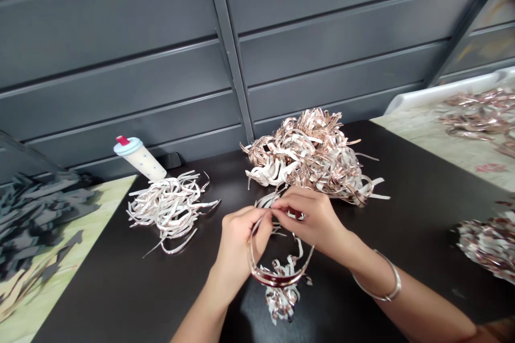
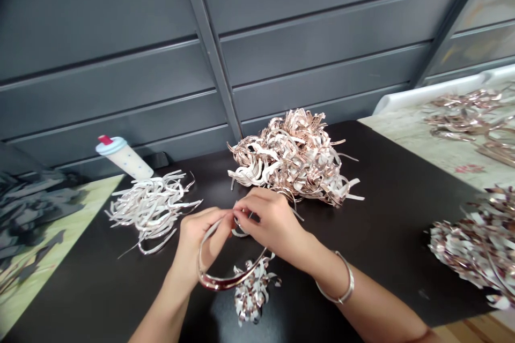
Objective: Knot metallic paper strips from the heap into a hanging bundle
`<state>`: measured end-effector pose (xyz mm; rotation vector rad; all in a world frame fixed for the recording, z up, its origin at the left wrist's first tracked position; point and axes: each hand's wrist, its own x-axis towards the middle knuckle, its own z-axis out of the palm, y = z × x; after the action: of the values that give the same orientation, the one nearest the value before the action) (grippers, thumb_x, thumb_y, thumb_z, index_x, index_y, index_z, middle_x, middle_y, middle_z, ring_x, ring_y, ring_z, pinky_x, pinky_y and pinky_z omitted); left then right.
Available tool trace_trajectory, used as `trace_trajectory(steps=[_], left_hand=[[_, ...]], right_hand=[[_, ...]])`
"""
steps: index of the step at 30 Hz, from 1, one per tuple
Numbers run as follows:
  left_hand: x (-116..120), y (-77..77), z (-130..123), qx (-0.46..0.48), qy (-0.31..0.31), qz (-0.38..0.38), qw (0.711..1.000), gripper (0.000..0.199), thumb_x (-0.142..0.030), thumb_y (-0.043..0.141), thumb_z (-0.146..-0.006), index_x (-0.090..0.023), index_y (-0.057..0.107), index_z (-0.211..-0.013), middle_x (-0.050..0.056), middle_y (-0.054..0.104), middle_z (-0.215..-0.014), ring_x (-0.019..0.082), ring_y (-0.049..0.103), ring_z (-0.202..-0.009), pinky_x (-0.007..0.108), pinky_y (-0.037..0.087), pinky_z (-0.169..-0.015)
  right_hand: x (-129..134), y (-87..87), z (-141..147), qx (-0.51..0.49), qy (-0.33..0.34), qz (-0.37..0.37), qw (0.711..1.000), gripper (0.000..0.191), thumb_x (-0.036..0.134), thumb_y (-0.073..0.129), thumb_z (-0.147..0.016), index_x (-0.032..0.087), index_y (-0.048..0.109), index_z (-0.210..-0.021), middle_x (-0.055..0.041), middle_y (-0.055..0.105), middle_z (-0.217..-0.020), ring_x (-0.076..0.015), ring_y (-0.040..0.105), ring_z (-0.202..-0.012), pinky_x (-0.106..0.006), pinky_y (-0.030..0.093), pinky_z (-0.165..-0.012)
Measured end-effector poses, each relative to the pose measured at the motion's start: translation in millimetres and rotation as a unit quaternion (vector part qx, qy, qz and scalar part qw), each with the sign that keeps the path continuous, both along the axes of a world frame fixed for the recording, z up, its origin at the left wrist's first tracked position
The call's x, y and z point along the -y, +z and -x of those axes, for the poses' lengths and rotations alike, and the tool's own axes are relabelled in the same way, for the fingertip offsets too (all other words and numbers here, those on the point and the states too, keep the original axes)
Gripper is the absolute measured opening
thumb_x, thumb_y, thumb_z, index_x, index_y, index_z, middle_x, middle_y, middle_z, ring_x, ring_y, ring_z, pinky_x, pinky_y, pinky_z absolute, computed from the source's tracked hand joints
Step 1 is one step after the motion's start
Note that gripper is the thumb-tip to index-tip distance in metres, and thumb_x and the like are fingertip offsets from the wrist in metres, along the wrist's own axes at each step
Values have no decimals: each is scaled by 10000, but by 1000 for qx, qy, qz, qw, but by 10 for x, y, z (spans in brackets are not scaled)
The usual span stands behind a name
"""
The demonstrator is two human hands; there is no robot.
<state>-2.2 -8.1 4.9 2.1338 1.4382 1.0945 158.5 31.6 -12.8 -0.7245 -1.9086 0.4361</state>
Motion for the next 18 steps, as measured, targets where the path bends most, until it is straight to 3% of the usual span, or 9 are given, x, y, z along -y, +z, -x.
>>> trace_trajectory(steps=[4, 8, 10, 15, 18], left_hand=[[-6, -39, -26, -27, -12, -4, 1000, 283, -203, 486, -895, -149, 623, -654, 11, 557, -595, 100, 512, -520, 207, 359, -514], [-4, -18, -31, -24, -24, 0, 999, 269, -200, 487, -896, -145, 635, -678, 10, 555, -590, 98, 509, -514, 206, 363, -518], [7, 13, -19, -23, -23, 3, 999, 285, -204, 489, -897, -146, 626, -655, 1, 538, -570, 92, 491, -501, 204, 351, -505], [23, 76, 43, -28, -11, 12, 999, 331, -221, 494, -898, -148, 577, -586, -15, 505, -537, 79, 454, -482, 205, 319, -486], [15, 80, 66, -44, -15, 4, 999, 319, -204, 488, -895, -144, 577, -595, -18, 498, -544, 74, 433, -480, 204, 314, -485]], right_hand=[[29, -21, 12, 87, -47, -97, 990, 188, 120, 507, -867, 170, 648, -753, -38, 625, -676, -145, 564, -631, -260, 450, -597], [21, -16, 19, 106, -58, -110, 986, 209, 90, 477, -837, 165, 606, -690, -26, 582, -633, -138, 519, -594, -255, 425, -574], [9, -10, 21, 81, -46, -72, 993, 188, 82, 485, -805, 168, 596, -680, -5, 557, -603, -118, 495, -556, -233, 414, -546], [-10, 27, 7, -9, 43, 144, 989, 125, 108, 538, -791, 172, 610, -710, 19, 581, -612, -86, 519, -524, -172, 382, -455], [-6, 44, -11, -14, 65, 138, 988, 70, 171, 609, -812, 173, 649, -754, -5, 618, -688, -105, 565, -599, -183, 417, -493]])
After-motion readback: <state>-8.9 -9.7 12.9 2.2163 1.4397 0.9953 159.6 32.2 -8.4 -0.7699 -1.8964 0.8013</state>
